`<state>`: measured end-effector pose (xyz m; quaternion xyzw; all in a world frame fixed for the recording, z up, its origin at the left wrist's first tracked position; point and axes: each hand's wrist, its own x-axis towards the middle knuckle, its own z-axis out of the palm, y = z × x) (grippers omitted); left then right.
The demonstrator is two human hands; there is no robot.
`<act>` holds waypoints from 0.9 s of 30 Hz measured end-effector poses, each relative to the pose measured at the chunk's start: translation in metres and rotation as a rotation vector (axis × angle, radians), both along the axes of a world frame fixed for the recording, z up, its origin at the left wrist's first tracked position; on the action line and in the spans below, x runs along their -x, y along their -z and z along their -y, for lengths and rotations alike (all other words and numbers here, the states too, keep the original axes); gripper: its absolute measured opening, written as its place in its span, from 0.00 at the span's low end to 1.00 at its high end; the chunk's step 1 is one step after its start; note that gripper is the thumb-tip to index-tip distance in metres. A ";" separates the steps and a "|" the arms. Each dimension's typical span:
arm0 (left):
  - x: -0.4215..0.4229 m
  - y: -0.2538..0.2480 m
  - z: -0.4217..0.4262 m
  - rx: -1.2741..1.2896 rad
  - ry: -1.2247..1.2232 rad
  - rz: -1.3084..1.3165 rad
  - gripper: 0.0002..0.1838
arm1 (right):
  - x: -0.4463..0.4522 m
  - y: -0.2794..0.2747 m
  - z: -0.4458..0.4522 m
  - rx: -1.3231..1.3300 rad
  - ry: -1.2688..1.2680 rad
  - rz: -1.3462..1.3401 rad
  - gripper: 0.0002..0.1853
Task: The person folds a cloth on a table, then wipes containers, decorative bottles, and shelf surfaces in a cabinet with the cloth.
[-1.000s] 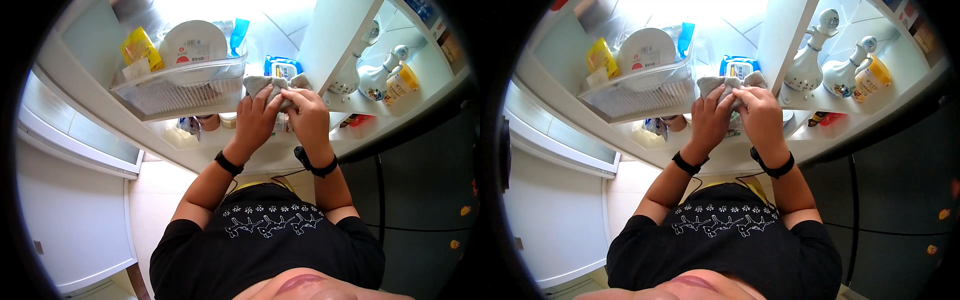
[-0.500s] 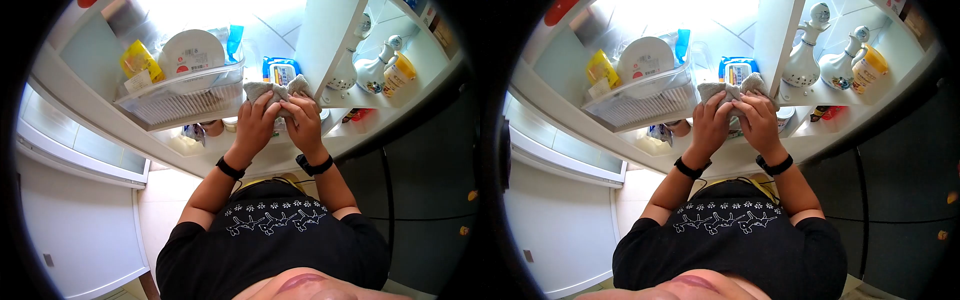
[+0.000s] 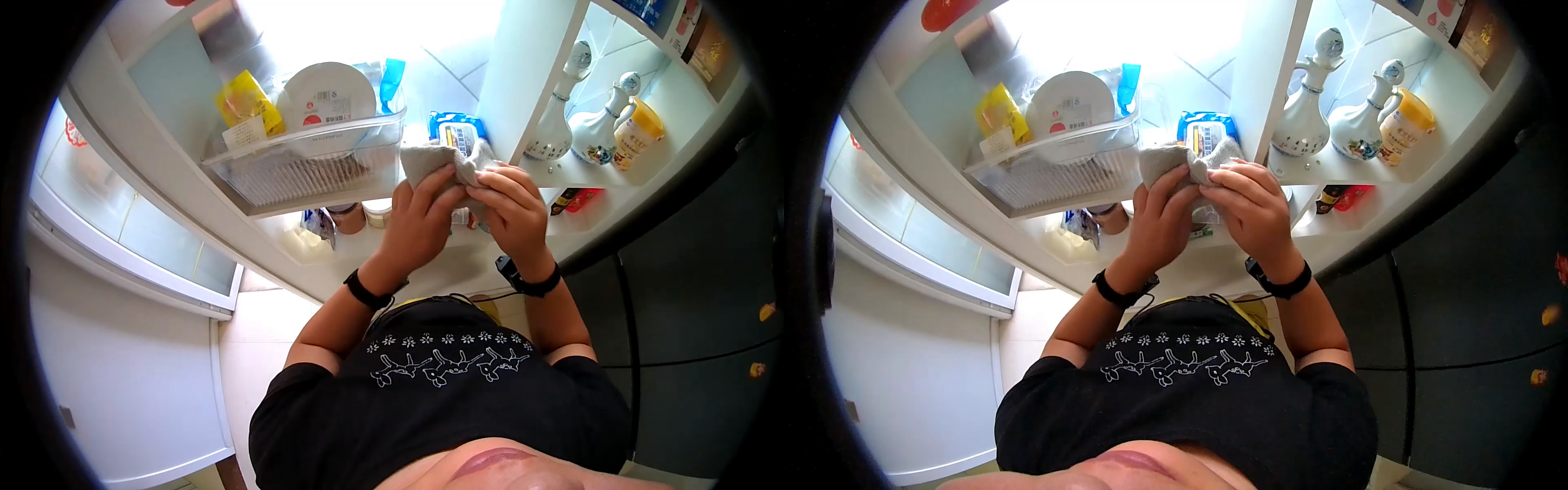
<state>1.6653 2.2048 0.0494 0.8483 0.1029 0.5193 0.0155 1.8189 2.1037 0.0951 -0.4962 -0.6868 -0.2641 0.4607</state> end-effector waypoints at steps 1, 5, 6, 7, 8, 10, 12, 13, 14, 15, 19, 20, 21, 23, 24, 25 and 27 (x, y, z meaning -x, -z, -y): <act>0.000 -0.011 0.003 -0.003 0.001 0.000 0.24 | 0.004 -0.010 0.005 -0.090 0.016 0.046 0.13; -0.027 -0.049 0.015 -0.021 0.137 0.135 0.29 | 0.000 -0.043 0.008 -0.320 0.219 0.209 0.09; -0.038 -0.062 0.015 -0.041 0.187 0.170 0.32 | -0.006 -0.049 0.002 -0.394 0.291 0.189 0.13; -0.050 -0.075 0.014 -0.017 0.258 0.206 0.35 | -0.010 -0.058 -0.006 -0.454 0.382 0.160 0.16; -0.062 -0.090 0.009 -0.016 0.320 0.230 0.36 | -0.015 -0.069 -0.012 -0.456 0.466 0.127 0.19; -0.096 -0.116 -0.005 -0.037 0.314 0.437 0.30 | -0.026 -0.096 -0.033 -0.628 0.447 0.075 0.24; -0.114 -0.147 -0.019 0.118 0.521 0.367 0.37 | -0.037 -0.113 -0.034 -0.468 0.574 0.171 0.30; -0.113 -0.162 -0.016 0.244 0.574 0.332 0.35 | -0.047 -0.111 -0.038 -0.467 0.580 0.174 0.30; -0.121 -0.168 -0.021 0.245 0.581 0.332 0.35 | -0.059 -0.105 -0.043 -0.451 0.605 0.161 0.31; -0.130 -0.176 -0.027 0.173 0.613 0.319 0.34 | -0.064 -0.103 -0.047 -0.434 0.627 0.148 0.34; -0.136 -0.185 -0.030 0.093 0.555 0.287 0.34 | -0.055 -0.086 -0.067 -0.382 0.432 -0.145 0.36; -0.134 -0.186 -0.032 0.115 0.564 0.251 0.34 | -0.052 -0.085 -0.071 -0.379 0.431 -0.150 0.36; -0.133 -0.185 -0.038 0.119 0.561 0.247 0.34 | -0.051 -0.086 -0.074 -0.414 0.440 -0.128 0.37; -0.134 -0.182 -0.049 0.044 0.653 0.254 0.34 | -0.050 -0.086 -0.077 -0.440 0.453 -0.114 0.37; -0.133 -0.178 -0.048 0.052 0.654 0.250 0.34 | -0.051 -0.087 -0.076 -0.401 0.340 -0.189 0.39; -0.130 -0.172 -0.045 0.147 0.643 0.227 0.34 | -0.051 -0.086 -0.075 -0.363 0.228 -0.263 0.40; -0.122 -0.167 -0.033 0.234 0.631 0.199 0.34 | -0.049 -0.080 -0.077 -0.328 0.313 -0.337 0.43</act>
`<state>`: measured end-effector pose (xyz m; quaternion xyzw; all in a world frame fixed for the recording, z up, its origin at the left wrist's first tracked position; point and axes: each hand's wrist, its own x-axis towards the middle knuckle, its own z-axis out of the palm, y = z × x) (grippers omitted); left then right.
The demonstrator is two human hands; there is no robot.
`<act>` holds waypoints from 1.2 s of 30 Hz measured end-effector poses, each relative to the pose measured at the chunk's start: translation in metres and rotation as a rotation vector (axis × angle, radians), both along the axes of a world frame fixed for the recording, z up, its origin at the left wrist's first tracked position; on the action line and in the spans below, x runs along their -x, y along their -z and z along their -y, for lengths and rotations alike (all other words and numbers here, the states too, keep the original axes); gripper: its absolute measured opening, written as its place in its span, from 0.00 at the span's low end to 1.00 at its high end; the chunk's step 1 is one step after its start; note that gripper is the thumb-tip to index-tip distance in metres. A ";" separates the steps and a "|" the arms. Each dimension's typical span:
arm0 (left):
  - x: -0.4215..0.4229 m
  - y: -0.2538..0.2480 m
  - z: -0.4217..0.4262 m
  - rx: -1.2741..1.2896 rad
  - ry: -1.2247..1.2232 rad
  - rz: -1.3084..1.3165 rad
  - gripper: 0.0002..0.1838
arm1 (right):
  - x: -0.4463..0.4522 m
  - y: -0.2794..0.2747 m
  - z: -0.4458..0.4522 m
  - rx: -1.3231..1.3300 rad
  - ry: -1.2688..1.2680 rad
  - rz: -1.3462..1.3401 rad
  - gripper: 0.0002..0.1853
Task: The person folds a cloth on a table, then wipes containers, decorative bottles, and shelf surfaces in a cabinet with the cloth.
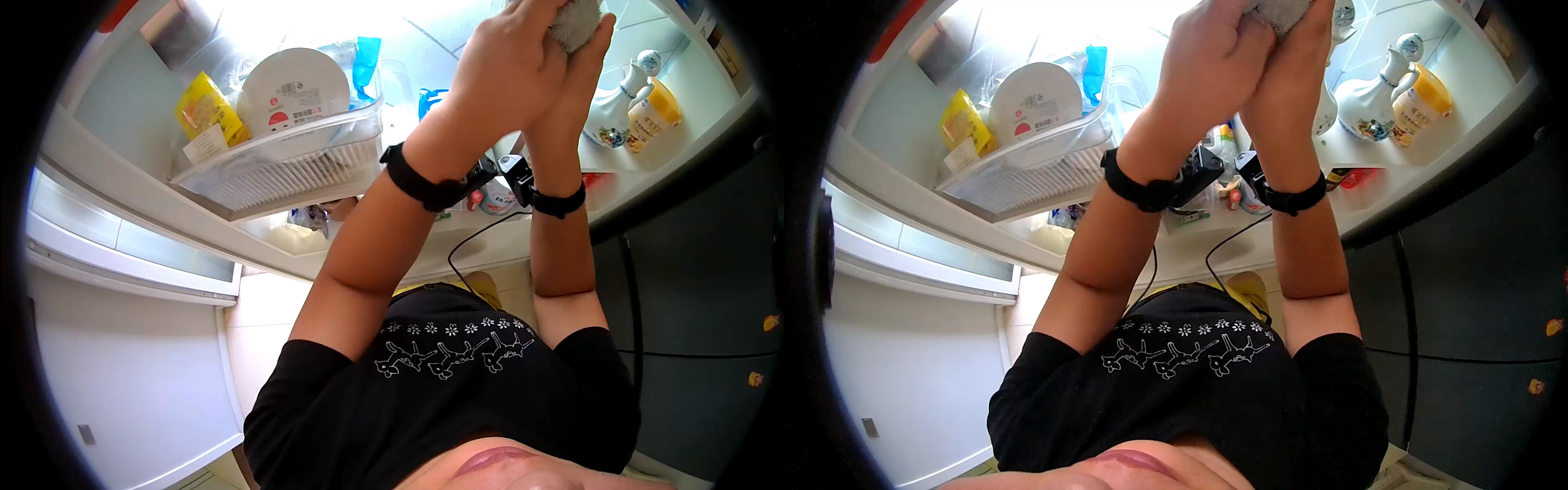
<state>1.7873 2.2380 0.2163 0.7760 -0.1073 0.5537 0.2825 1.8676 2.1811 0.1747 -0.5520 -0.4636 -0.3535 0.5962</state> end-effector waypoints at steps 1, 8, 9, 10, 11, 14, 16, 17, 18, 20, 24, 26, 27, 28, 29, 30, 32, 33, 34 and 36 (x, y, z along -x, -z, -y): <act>0.006 -0.001 0.009 0.098 0.003 -0.052 0.34 | 0.002 0.002 -0.001 0.036 0.061 -0.084 0.45; 0.013 0.017 0.015 0.136 -0.214 -0.132 0.23 | 0.015 -0.007 0.011 0.215 -0.105 -0.072 0.46; 0.010 0.026 0.013 0.136 -0.215 -0.132 0.23 | 0.006 0.008 0.007 0.133 0.000 0.098 0.47; 0.007 0.032 0.011 0.130 -0.245 -0.066 0.19 | 0.002 0.018 0.004 0.052 0.102 0.268 0.47; 0.007 0.040 0.008 0.125 -0.279 0.001 0.16 | -0.001 0.026 0.002 0.053 0.095 0.268 0.47; 0.018 0.054 0.010 0.120 -0.339 -0.188 0.17 | 0.002 0.041 0.002 0.036 0.134 0.346 0.47; 0.022 0.065 0.008 0.064 -0.371 -0.221 0.17 | 0.007 0.049 0.005 0.065 0.090 0.320 0.42; 0.024 0.071 0.006 0.005 -0.394 -0.251 0.16 | 0.009 0.052 0.007 0.067 0.086 0.320 0.42; 0.027 0.075 0.005 0.006 -0.394 -0.251 0.16 | 0.011 0.054 0.009 0.091 0.066 0.288 0.38; 0.037 0.082 -0.002 -0.205 -0.383 -0.186 0.15 | 0.015 0.054 0.020 0.115 0.052 0.260 0.35; 0.086 0.095 0.020 -0.247 -0.455 -0.219 0.16 | 0.040 0.054 0.058 0.263 0.055 0.281 0.26; 0.099 0.117 0.025 -0.194 -0.556 -0.287 0.18 | 0.040 0.069 0.059 0.282 -0.146 0.315 0.23; 0.104 0.128 0.025 -0.195 -0.549 -0.292 0.18 | 0.039 0.085 0.055 0.284 -0.140 0.309 0.23; 0.107 0.141 0.024 -0.192 -0.598 -0.364 0.20 | 0.039 0.101 0.051 0.405 -0.218 0.276 0.23; 0.108 0.150 0.023 -0.190 -0.649 -0.434 0.23 | 0.038 0.111 0.046 0.524 -0.299 0.243 0.22; 0.109 0.156 0.023 -0.190 -0.651 -0.434 0.23 | 0.043 0.114 0.047 0.524 -0.301 0.244 0.22; 0.111 0.166 0.020 -0.178 -0.644 -0.410 0.25 | 0.056 0.119 0.051 0.486 -0.230 0.204 0.21; 0.109 0.168 0.017 -0.173 -0.652 -0.411 0.25 | 0.056 0.120 0.048 0.489 -0.239 0.207 0.21; 0.108 0.171 0.017 -0.198 -0.673 -0.393 0.26 | 0.057 0.122 0.046 0.484 -0.193 0.217 0.21; 0.106 0.175 0.018 -0.222 -0.691 -0.380 0.27 | 0.057 0.130 0.043 0.483 -0.146 0.223 0.21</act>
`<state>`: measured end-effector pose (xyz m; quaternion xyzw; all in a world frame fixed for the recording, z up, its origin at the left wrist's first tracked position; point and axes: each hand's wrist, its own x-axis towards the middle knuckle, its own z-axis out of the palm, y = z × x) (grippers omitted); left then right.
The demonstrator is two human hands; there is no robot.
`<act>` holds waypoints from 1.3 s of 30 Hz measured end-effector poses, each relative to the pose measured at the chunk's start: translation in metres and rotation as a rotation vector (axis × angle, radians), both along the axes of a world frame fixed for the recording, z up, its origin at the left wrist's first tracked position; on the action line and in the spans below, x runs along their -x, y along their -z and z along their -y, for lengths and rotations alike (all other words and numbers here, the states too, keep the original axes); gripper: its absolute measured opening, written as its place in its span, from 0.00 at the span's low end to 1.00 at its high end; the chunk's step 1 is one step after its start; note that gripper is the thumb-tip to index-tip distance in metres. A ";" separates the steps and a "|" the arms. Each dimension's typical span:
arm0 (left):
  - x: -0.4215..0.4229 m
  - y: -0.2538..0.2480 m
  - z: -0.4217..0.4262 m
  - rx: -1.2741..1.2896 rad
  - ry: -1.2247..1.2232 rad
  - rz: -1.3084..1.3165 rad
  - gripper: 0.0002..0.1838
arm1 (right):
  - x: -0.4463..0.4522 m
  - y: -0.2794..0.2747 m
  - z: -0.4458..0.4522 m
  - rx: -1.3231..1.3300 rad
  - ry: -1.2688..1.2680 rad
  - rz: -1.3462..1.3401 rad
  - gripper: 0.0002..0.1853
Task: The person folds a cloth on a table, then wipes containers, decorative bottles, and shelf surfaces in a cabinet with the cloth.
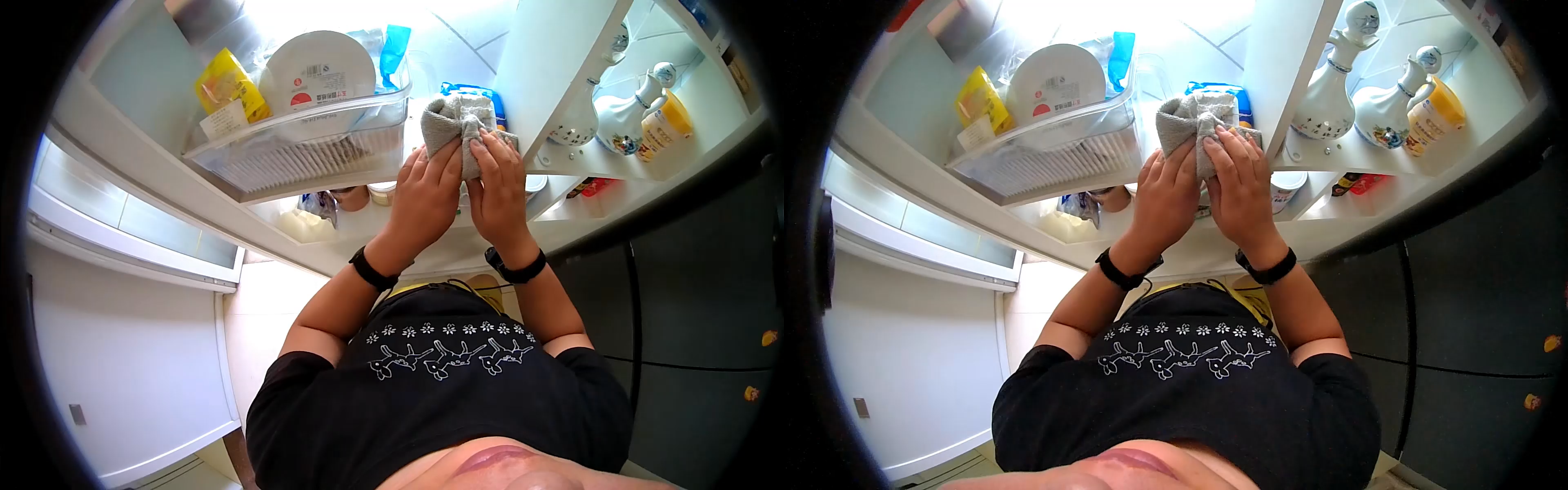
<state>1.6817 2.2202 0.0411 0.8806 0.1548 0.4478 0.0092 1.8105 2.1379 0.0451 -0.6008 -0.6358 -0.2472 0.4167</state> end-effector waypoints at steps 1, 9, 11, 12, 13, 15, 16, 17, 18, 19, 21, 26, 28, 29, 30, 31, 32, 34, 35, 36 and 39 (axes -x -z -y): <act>-0.001 0.001 0.000 -0.021 -0.020 0.006 0.26 | -0.002 0.004 -0.003 -0.059 -0.001 0.013 0.20; -0.012 0.016 -0.007 -0.070 -0.041 0.151 0.15 | -0.015 0.036 -0.027 -0.351 -0.008 0.095 0.10; -0.012 0.016 -0.008 -0.099 -0.056 0.180 0.11 | -0.016 0.038 -0.026 -0.346 -0.018 0.084 0.09; -0.013 0.017 -0.010 -0.097 -0.040 0.173 0.11 | -0.017 0.038 -0.025 -0.349 -0.033 0.084 0.09; -0.014 0.017 -0.012 -0.124 -0.034 0.204 0.10 | -0.018 0.039 -0.025 -0.346 -0.015 0.082 0.09; -0.015 0.018 -0.013 -0.142 -0.010 0.238 0.09 | -0.018 0.038 -0.025 -0.352 -0.078 0.065 0.10; -0.015 0.019 -0.014 -0.142 -0.006 0.254 0.08 | -0.019 0.039 -0.024 -0.343 -0.079 0.071 0.09; -0.015 0.019 -0.013 -0.141 -0.004 0.271 0.08 | -0.020 0.039 -0.023 -0.337 -0.065 0.072 0.09; -0.014 0.019 -0.013 -0.133 -0.004 0.271 0.07 | -0.019 0.039 -0.023 -0.344 -0.082 0.073 0.08; -0.014 0.018 -0.012 -0.128 0.005 0.271 0.07 | -0.019 0.038 -0.022 -0.352 -0.101 0.073 0.08; -0.011 0.018 -0.012 -0.128 0.006 0.249 0.06 | -0.019 0.037 -0.018 -0.324 -0.104 0.065 0.07; -0.009 0.017 -0.009 -0.099 0.049 0.233 0.08 | -0.025 0.042 -0.017 -0.321 -0.126 0.098 0.09; -0.004 0.015 -0.009 -0.085 0.038 0.228 0.09 | -0.022 0.039 -0.019 -0.334 -0.157 0.078 0.10; -0.002 0.014 -0.010 -0.076 0.062 0.196 0.10 | -0.020 0.037 -0.018 -0.340 -0.167 0.072 0.10; 0.001 0.012 -0.009 -0.067 0.090 0.167 0.11 | -0.017 0.032 -0.015 -0.314 -0.152 0.054 0.10; 0.004 0.013 -0.008 -0.073 0.086 0.166 0.11 | -0.015 0.026 -0.014 -0.287 -0.134 0.040 0.10; 0.007 0.015 -0.008 -0.061 0.120 0.195 0.12 | -0.012 0.021 -0.010 -0.278 -0.137 0.023 0.11; 0.017 0.021 -0.005 -0.056 0.157 0.223 0.13 | -0.003 0.020 0.011 -0.278 -0.138 0.111 0.13; 0.029 0.026 0.004 -0.099 0.173 0.239 0.14 | 0.003 0.022 0.021 -0.269 -0.137 0.195 0.14; 0.040 0.032 0.012 -0.138 0.190 0.252 0.15 | 0.008 0.028 0.026 -0.285 -0.155 0.213 0.14; 0.058 0.049 0.025 -0.137 0.143 0.145 0.18 | 0.013 0.049 0.039 -0.190 -0.155 0.173 0.15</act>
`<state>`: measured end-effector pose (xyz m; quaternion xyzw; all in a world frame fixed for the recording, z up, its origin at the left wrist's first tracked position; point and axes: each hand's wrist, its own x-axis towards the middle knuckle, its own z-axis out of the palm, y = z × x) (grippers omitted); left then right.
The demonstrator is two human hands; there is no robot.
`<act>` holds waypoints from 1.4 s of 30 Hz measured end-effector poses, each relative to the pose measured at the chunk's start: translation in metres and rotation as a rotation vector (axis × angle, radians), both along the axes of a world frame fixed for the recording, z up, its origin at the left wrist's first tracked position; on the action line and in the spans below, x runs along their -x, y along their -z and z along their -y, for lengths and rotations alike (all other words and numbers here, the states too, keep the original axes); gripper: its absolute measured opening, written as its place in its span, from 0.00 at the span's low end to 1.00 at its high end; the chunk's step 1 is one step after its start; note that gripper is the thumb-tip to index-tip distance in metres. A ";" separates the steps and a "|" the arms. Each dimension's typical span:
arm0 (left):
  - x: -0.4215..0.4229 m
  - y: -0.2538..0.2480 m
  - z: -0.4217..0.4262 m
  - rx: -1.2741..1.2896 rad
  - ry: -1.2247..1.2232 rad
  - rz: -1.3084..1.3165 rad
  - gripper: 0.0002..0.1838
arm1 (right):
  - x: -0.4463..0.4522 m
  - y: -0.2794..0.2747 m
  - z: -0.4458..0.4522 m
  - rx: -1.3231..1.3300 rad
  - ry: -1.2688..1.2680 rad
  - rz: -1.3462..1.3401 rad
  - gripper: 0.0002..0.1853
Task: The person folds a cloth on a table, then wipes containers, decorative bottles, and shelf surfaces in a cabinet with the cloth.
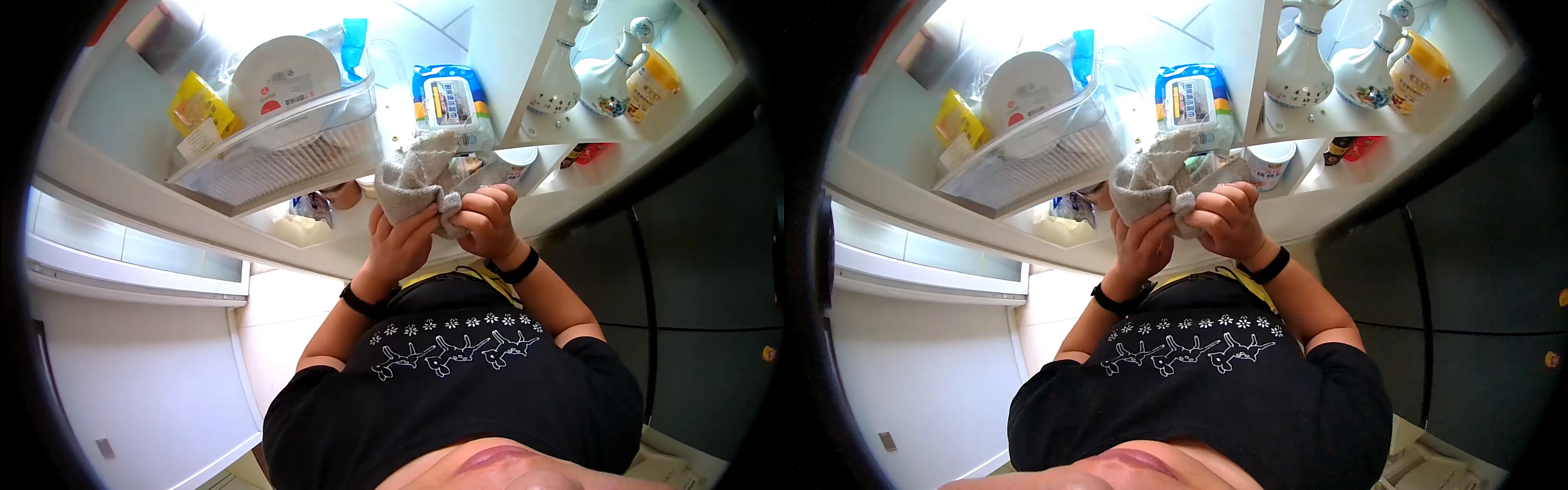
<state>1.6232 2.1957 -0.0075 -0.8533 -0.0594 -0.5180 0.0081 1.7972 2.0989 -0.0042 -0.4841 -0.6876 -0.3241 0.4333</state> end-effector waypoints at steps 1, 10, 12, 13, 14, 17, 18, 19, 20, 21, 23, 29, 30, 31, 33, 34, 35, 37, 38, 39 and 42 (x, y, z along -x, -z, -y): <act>0.004 0.002 0.000 0.004 -0.014 -0.054 0.21 | -0.002 0.005 0.003 0.047 0.017 0.004 0.16; -0.004 0.007 -0.003 0.193 -0.023 -0.344 0.24 | -0.003 0.013 0.006 0.358 0.147 -0.347 0.19; 0.005 0.015 0.008 0.196 0.032 -0.371 0.24 | -0.005 0.021 0.013 0.368 0.141 -0.309 0.19; 0.007 0.018 0.012 0.200 0.088 -0.398 0.24 | -0.008 0.026 0.018 0.380 0.135 -0.272 0.19; 0.006 0.020 0.012 0.200 0.095 -0.401 0.24 | -0.012 0.033 0.022 0.381 0.141 -0.275 0.19; -0.004 0.015 0.010 0.216 0.204 -0.562 0.26 | -0.020 0.039 0.037 0.412 0.219 -0.332 0.21; -0.012 0.009 0.010 0.181 0.213 -0.575 0.26 | -0.026 0.040 0.039 0.408 0.222 -0.331 0.21; -0.021 0.005 0.011 0.146 0.221 -0.587 0.27 | -0.035 0.042 0.041 0.358 0.285 -0.332 0.21; -0.032 0.004 0.011 0.147 0.223 -0.586 0.27 | -0.043 0.043 0.044 0.311 0.347 -0.333 0.21; -0.042 0.004 0.013 0.163 0.297 -0.561 0.28 | -0.049 0.038 0.046 0.289 0.360 -0.398 0.19; -0.056 0.005 0.021 0.179 0.375 -0.536 0.28 | -0.056 0.030 0.050 0.279 0.469 -0.387 0.19; -0.074 0.009 0.038 0.221 0.679 -0.695 0.30 | -0.076 0.036 0.064 0.346 0.495 -0.524 0.15; -0.075 0.006 0.038 0.222 0.684 -0.700 0.30 | -0.075 0.039 0.067 0.347 0.499 -0.529 0.15; -0.075 0.001 0.038 0.208 0.671 -0.690 0.30 | -0.073 0.043 0.070 0.342 0.453 -0.702 0.15; -0.076 -0.001 0.035 0.192 0.663 -0.688 0.31 | -0.070 0.046 0.074 0.329 0.408 -0.882 0.14; -0.078 -0.001 0.033 0.152 0.590 -0.656 0.31 | -0.070 0.047 0.075 0.283 0.376 -0.904 0.14; -0.081 -0.002 0.031 0.111 0.518 -0.623 0.31 | -0.070 0.046 0.076 0.236 0.345 -0.925 0.15; -0.088 -0.007 0.026 0.129 0.429 -0.595 0.31 | -0.066 0.030 0.067 0.174 0.352 -0.803 0.17; -0.094 -0.009 0.023 0.154 0.334 -0.560 0.32 | -0.066 0.022 0.062 0.122 0.355 -0.674 0.19; -0.103 -0.010 0.018 0.167 0.286 -0.559 0.31 | -0.068 0.017 0.058 0.166 0.411 -0.575 0.19; -0.130 -0.001 0.002 0.168 0.052 -0.566 0.29 | -0.079 0.015 0.033 0.378 0.561 -0.366 0.20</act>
